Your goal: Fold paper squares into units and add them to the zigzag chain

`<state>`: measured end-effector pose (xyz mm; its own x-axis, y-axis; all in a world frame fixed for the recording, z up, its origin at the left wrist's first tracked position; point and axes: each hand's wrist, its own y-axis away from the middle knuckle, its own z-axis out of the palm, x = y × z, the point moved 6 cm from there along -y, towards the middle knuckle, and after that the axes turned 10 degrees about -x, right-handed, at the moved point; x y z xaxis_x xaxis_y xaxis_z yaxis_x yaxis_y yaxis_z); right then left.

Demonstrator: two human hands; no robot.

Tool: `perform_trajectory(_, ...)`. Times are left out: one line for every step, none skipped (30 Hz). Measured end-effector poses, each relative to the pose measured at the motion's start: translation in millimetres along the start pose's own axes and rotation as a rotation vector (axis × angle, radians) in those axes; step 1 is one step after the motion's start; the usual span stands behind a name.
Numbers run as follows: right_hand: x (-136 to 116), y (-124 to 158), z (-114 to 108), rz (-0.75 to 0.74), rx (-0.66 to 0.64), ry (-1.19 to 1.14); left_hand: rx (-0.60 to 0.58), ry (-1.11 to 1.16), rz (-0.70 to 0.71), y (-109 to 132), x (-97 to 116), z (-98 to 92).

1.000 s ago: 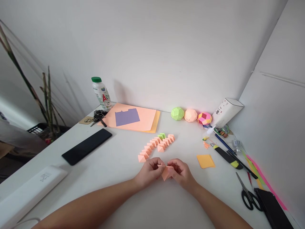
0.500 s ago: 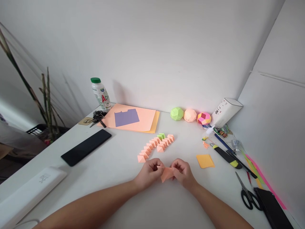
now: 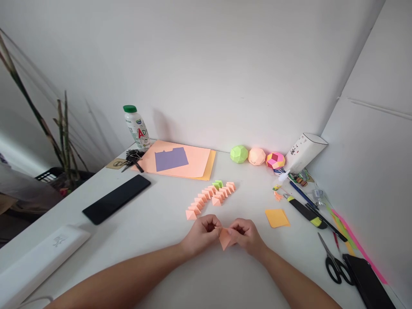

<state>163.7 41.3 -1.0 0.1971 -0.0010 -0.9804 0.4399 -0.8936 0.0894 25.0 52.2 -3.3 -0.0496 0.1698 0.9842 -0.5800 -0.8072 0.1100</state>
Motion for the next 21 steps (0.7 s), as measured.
perform_trajectory(0.0, 0.2, -2.2, -0.005, 0.020, -0.015, 0.008, 0.014, -0.002, 0.0, -0.4, -1.4)
perform_trajectory(0.2, 0.3, -4.3, -0.010, 0.039, -0.037, 0.017, 0.031, -0.007, 0.2, -0.8, -2.8)
perform_trajectory(0.7, 0.3, -6.1, -0.014, 0.056, -0.062, 0.026, 0.051, -0.012, 0.6, -0.9, -4.1)
perform_trajectory(1.3, 0.1, -7.2, -0.016, 0.067, -0.087, 0.035, 0.073, -0.009, 1.1, -0.4, -5.2)
perform_trajectory(1.7, -0.2, -7.7, -0.016, 0.073, -0.112, 0.043, 0.098, 0.003, 1.7, 0.6, -5.9)
perform_trajectory(1.9, -0.6, -7.4, -0.014, 0.070, -0.135, 0.044, 0.124, 0.019, 2.2, 1.9, -6.0)
perform_trajectory(1.5, -0.9, -6.6, -0.014, 0.064, -0.152, 0.038, 0.149, 0.035, 2.6, 3.1, -5.2)
perform_trajectory(0.6, -1.2, -5.5, -0.014, 0.056, -0.162, 0.024, 0.171, 0.044, 2.8, 3.8, -3.7)
perform_trajectory(-0.6, -1.4, -4.2, -0.013, 0.047, -0.166, 0.003, 0.185, 0.045, 2.7, 4.0, -1.4)
perform_trajectory(-2.0, -1.5, -2.9, -0.012, 0.040, -0.164, -0.018, 0.187, 0.037, 2.5, 3.7, 0.9)
perform_trajectory(-3.3, -1.5, -1.8, -0.011, 0.035, -0.159, -0.028, 0.186, 0.032, 2.2, 3.4, 2.5)
perform_trajectory(-4.5, -1.5, -0.9, -0.010, 0.031, -0.154, -0.032, 0.181, 0.027, 1.9, 2.9, 3.5)
perform_trajectory(-5.3, -1.4, -0.4, -0.010, 0.032, -0.150, -0.025, 0.175, 0.026, 1.6, 2.5, 3.6)
perform_trajectory(-5.7, -1.2, -0.3, -0.009, 0.038, -0.152, -0.012, 0.170, 0.028, 1.2, 2.1, 3.1)
perform_trajectory(-5.5, -1.0, -0.6, -0.007, 0.048, -0.155, 0.002, 0.166, 0.031, 1.0, 1.8, 2.2)
perform_trajectory(-4.7, -0.7, -1.1, -0.001, 0.061, -0.161, 0.015, 0.162, 0.036, 0.8, 1.4, 1.2)
perform_trajectory(-3.4, -0.5, -1.8, 0.006, 0.076, -0.170, 0.021, 0.159, 0.040, 0.6, 0.8, 0.4)
perform_trajectory(-1.9, -0.3, -2.5, 0.015, 0.088, -0.182, 0.023, 0.155, 0.044, 0.4, 0.1, -0.2)
perform_trajectory(-0.6, -0.2, -3.3, 0.021, 0.098, -0.192, 0.022, 0.151, 0.046, 0.2, -0.8, -0.6)
perform_trajectory(0.4, -0.3, -4.2, 0.023, 0.109, -0.197, 0.019, 0.146, 0.045, 0.0, -1.9, -1.1)
perform_trajectory(0.8, -0.4, -5.4, 0.020, 0.121, -0.195, 0.015, 0.140, 0.041, -0.2, -3.2, -1.4)
